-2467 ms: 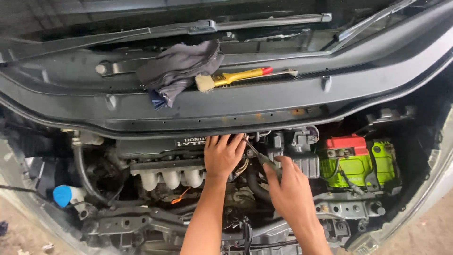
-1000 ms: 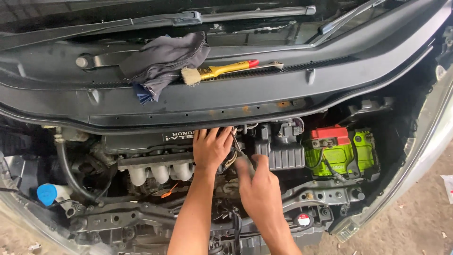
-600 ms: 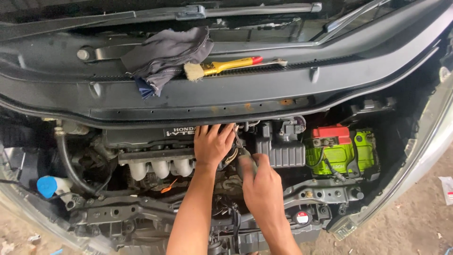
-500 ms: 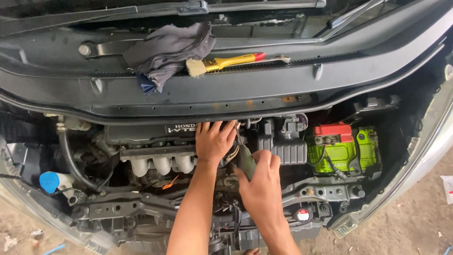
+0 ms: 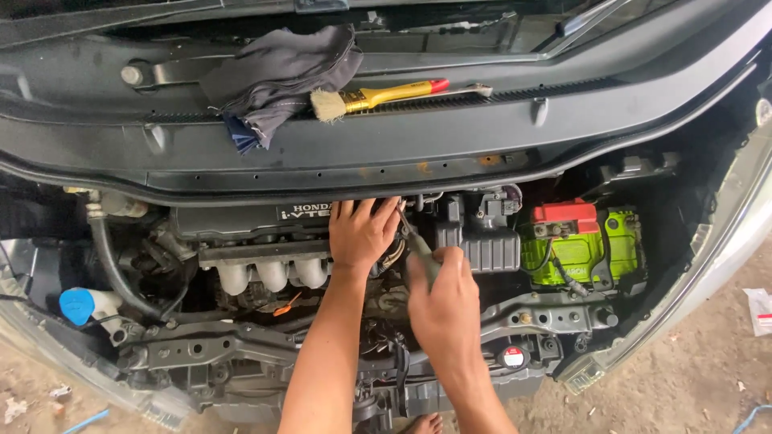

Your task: The person cleans the front bumper area of a car using a brush and a cloth. They then move to the engine bay and use a screwdriver to work on components near the battery and engine block.

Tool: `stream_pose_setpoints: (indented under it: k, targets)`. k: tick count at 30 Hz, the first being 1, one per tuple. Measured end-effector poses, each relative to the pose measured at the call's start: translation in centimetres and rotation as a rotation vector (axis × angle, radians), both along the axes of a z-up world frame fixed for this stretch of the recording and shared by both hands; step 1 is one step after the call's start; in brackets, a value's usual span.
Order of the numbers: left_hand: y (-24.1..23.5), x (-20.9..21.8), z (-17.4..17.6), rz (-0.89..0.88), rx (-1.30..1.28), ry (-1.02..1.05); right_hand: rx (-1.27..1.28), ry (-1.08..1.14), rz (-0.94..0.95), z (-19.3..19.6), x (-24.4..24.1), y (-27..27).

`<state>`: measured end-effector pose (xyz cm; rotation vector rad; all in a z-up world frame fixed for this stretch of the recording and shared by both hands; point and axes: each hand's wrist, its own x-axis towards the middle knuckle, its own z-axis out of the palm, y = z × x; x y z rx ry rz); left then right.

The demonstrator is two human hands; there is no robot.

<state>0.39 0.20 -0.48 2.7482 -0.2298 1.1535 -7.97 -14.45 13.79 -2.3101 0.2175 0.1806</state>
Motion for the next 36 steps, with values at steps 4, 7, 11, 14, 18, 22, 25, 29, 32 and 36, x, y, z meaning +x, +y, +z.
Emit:
stream_pose_setpoints:
  k: [4,7,11,14,18,22,25,29,32,36]
  targets:
    - [0.0,-0.2,0.0,-0.018,-0.001,-0.002,0.1,0.213,-0.039,1.8,0.4,0.2]
    - [0.0,-0.2,0.2,-0.009,0.006,0.001,0.066,0.109,-0.006,-0.1,0.1,0.0]
    - [0.8,1.7,-7.9,0.025,0.06,-0.171,0.022,0.067,0.005,0.0,0.4,0.3]
    - [0.9,1.8,-8.2,0.017,0.056,-0.182,0.074,0.048,-0.005,1.0,0.4,0.7]
    - [0.7,1.6,-7.5,0.025,0.052,-0.178,0.052,0.022,0.071,0.4,0.2,0.3]
    - [0.8,2.0,-7.5,0.024,0.067,-0.199,-0.008,0.013,0.04,-0.9,0.4,0.4]
    - [0.8,1.8,-7.2,0.011,0.059,-0.207,0.017,0.014,0.046,-0.9,0.3,0.2]
    - [1.0,2.3,-8.1,0.023,0.069,-0.226,0.006,0.028,0.103,-2.7,0.5,-0.2]
    - [0.8,2.1,-7.2,0.03,0.078,-0.227,0.185,0.141,0.087,-1.3,0.0,0.0]
    - [0.9,2.3,-7.8,0.035,0.066,-0.186,0.249,0.337,-0.072,1.9,-2.1,-0.7]
